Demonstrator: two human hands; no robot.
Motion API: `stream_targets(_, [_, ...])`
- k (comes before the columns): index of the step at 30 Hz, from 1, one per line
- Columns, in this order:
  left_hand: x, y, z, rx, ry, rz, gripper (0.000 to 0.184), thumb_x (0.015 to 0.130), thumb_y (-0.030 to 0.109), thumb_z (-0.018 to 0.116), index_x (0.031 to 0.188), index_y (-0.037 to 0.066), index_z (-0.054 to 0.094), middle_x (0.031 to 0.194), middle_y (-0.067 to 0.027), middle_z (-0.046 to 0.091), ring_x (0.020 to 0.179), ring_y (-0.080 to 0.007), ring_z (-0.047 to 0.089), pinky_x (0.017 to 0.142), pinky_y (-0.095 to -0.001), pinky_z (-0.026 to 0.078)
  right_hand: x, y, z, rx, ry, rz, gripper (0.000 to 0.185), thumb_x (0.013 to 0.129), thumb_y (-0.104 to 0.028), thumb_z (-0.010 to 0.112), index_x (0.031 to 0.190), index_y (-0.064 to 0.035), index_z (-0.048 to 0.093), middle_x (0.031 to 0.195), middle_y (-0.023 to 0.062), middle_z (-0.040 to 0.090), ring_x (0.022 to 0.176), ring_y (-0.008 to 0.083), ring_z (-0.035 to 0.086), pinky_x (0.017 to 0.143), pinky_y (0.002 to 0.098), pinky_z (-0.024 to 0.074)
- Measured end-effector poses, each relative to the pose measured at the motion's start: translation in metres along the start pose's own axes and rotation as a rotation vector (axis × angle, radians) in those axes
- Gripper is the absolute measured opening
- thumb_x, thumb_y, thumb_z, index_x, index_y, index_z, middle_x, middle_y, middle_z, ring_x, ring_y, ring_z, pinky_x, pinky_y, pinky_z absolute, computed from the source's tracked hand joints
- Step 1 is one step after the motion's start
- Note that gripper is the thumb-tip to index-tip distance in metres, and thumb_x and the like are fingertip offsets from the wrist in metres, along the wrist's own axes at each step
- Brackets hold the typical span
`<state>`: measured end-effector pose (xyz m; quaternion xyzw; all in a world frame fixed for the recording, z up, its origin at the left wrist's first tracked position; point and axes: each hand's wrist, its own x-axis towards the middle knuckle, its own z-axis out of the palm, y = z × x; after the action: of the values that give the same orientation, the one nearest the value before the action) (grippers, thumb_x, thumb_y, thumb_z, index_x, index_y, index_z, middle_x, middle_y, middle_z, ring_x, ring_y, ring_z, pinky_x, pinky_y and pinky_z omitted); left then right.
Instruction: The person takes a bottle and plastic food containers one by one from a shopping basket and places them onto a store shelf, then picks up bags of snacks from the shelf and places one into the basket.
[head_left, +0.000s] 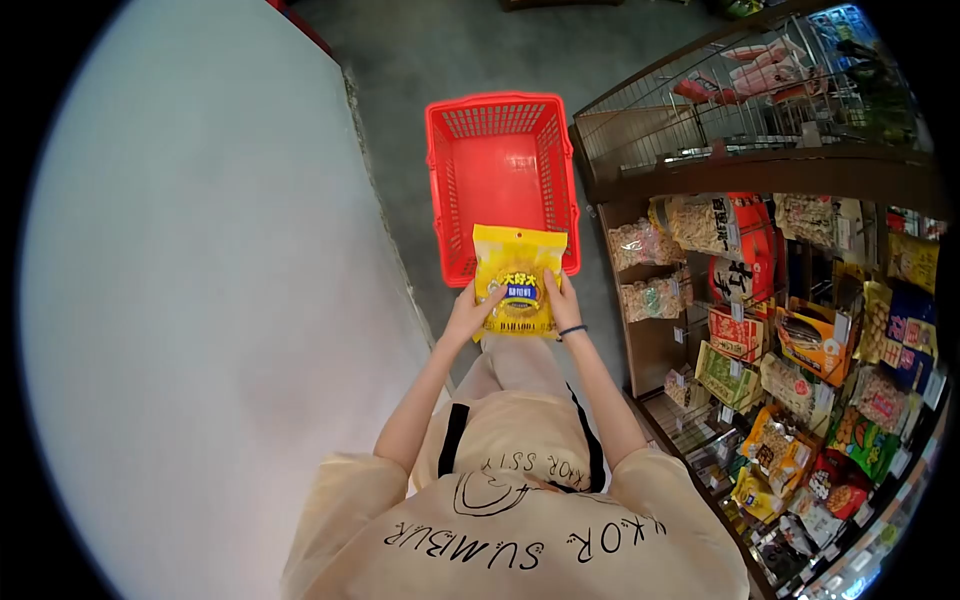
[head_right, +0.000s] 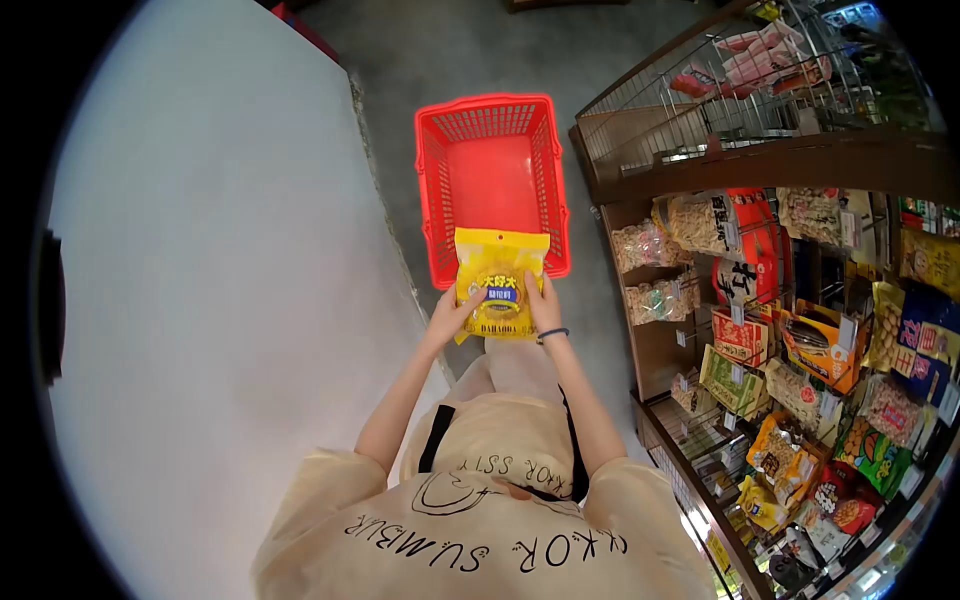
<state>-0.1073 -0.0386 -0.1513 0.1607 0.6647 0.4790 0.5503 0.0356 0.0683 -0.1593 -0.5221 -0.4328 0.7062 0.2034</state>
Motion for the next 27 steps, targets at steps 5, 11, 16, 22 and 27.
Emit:
stream_targets(5, [0.066, 0.002, -0.001, -0.131, -0.015, -0.001, 0.044, 0.082, 0.026, 0.062, 0.112, -0.003, 0.049, 0.103, -0.0088, 0.059, 0.093, -0.0131, 0.055, 0.080, -0.0262, 0.044, 0.067, -0.002, -0.002, -0.098, 0.019, -0.072, 0.034, 0.089, -0.026, 0.051, 0.111, 0.0012, 0.049, 0.102, 0.0072, 0.058, 0.092, 0.0117, 0.052, 0.079, 0.0246, 0.0413])
stream_targets(11, [0.122, -0.001, 0.002, -0.197, 0.073, -0.133, 0.044, 0.083, 0.023, 0.061, 0.116, 0.001, 0.041, 0.107, -0.0075, 0.055, 0.096, -0.0116, 0.053, 0.080, -0.0254, 0.044, 0.137, 0.016, -0.006, -0.229, -0.038, -0.013, 0.030, 0.088, -0.025, 0.052, 0.104, 0.0000, 0.051, 0.097, 0.0110, 0.060, 0.087, 0.0145, 0.055, 0.074, 0.0272, 0.0428])
stream_targets(16, [0.157, -0.025, 0.010, -0.238, 0.107, -0.190, 0.049, 0.083, 0.025, 0.060, 0.119, 0.002, 0.036, 0.112, -0.0092, 0.051, 0.103, -0.0152, 0.050, 0.085, -0.0268, 0.042, 0.171, 0.030, -0.010, -0.345, 0.006, 0.038, 0.035, 0.088, -0.029, 0.048, 0.112, -0.0034, 0.048, 0.103, 0.0167, 0.059, 0.098, 0.0253, 0.055, 0.082, 0.0317, 0.0414])
stream_targets(22, [0.186, -0.054, 0.014, -0.183, 0.180, -0.255, 0.049, 0.082, 0.023, 0.062, 0.117, 0.000, 0.037, 0.107, -0.0118, 0.052, 0.098, -0.0164, 0.051, 0.081, -0.0279, 0.043, 0.202, 0.073, -0.014, -0.426, 0.040, 0.096, 0.040, 0.085, -0.029, 0.050, 0.117, -0.0060, 0.044, 0.110, 0.0189, 0.055, 0.105, 0.0328, 0.051, 0.087, 0.0367, 0.0397])
stream_targets(27, [0.207, -0.088, 0.016, -0.108, 0.188, -0.291, 0.049, 0.082, 0.022, 0.061, 0.118, 0.000, 0.036, 0.105, -0.0129, 0.053, 0.095, -0.0173, 0.053, 0.079, -0.0287, 0.044, 0.216, 0.095, -0.014, -0.581, 0.071, 0.153, 0.045, 0.082, -0.026, 0.052, 0.121, -0.0073, 0.040, 0.115, 0.0211, 0.051, 0.107, 0.0353, 0.049, 0.089, 0.0398, 0.0389])
